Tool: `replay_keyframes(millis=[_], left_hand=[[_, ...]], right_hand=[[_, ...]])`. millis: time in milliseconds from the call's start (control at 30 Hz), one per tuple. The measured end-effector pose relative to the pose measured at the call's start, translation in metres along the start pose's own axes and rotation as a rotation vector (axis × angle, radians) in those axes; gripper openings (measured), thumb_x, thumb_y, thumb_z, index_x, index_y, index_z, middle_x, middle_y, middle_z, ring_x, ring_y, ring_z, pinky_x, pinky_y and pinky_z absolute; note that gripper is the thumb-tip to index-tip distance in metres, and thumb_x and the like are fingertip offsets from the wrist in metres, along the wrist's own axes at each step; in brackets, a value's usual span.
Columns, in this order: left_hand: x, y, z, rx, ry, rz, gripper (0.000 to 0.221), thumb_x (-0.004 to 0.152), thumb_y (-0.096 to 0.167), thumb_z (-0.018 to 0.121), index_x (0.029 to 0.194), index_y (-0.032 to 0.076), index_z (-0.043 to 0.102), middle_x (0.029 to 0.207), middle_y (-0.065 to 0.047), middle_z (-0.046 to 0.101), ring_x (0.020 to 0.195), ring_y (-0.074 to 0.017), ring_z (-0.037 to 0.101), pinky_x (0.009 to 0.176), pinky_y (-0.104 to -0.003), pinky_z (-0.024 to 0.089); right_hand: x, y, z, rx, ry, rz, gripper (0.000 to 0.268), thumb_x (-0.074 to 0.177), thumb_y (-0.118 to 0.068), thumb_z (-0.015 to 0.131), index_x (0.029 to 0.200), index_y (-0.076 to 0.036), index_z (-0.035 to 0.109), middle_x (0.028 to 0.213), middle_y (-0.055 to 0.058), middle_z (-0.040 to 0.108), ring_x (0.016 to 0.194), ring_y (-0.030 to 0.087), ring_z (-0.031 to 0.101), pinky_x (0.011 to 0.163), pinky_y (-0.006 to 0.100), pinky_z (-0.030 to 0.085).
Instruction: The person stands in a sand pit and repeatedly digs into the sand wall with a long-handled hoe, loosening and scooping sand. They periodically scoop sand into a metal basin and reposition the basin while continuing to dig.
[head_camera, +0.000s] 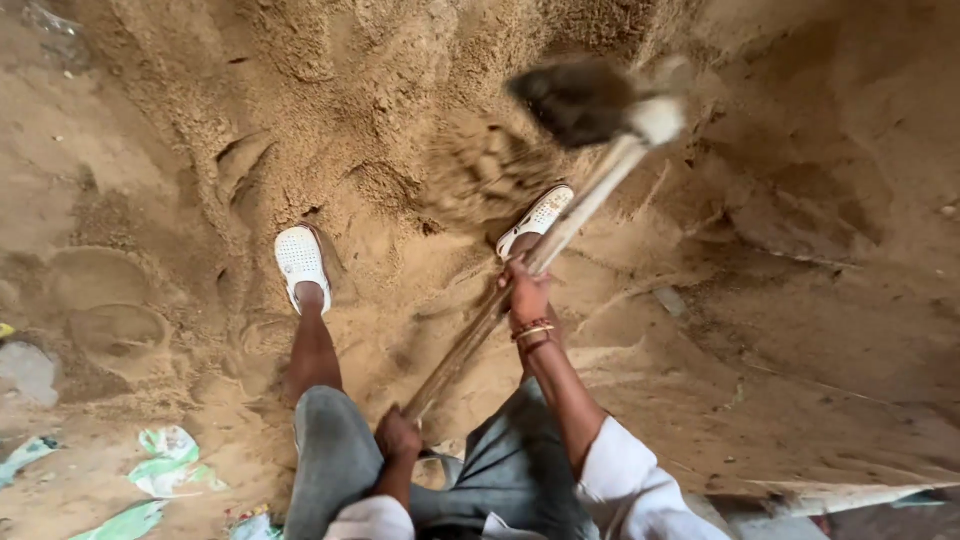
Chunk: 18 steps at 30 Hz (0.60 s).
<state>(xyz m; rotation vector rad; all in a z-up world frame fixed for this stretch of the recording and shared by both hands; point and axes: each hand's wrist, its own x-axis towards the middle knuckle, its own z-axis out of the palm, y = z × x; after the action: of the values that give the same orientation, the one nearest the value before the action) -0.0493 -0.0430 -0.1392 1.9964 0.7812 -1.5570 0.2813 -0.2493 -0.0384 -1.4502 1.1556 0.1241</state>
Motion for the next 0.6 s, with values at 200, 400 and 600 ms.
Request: replay_keyframes(millis=[200,400,600], left_hand=[[-0.025,0.162,-0.128,-0.197,0.159,0.679,0.082,0.075,0.056,0.087,0.134,0.007,0.058,0.113,-0.022,0.071,0.099,-0.0382,0.069,0.084,-0.045,0.057],[-0.087,0.31,-0.303,-0.477,-0.239,0.665,0.047,0.096,0.044,0.063,0.131,0.013,0.064,0.077,-0.002,0.065,0.054,-0.0105,0.055,0.046,-0.03,0.049],[-0.028,0.289,-0.28,-0.593,-0.022,0.75,0.048,0.09,0.037,0.073,0.13,0.011,0.063,0.09,-0.005,0.072,0.061,-0.011,0.063,0.052,-0.031,0.054]], right_hand=[[-0.052,-0.224,0.032,-0.193,0.006,-0.48,0.008,0.093,-0.015,0.064,0.093,-0.011,0.058,0.068,0.0,0.064,0.056,0.012,0.067,0.047,0.025,0.058],[0.051,-0.339,0.078,0.075,-0.201,-0.653,0.031,0.101,-0.035,0.071,0.086,-0.009,0.065,0.064,0.001,0.059,0.049,0.011,0.055,0.042,0.025,0.045],[0.219,-0.216,0.175,-0.217,-0.347,-0.505,0.022,0.102,-0.018,0.058,0.083,-0.008,0.064,0.065,0.003,0.063,0.05,0.016,0.055,0.045,0.032,0.044]])
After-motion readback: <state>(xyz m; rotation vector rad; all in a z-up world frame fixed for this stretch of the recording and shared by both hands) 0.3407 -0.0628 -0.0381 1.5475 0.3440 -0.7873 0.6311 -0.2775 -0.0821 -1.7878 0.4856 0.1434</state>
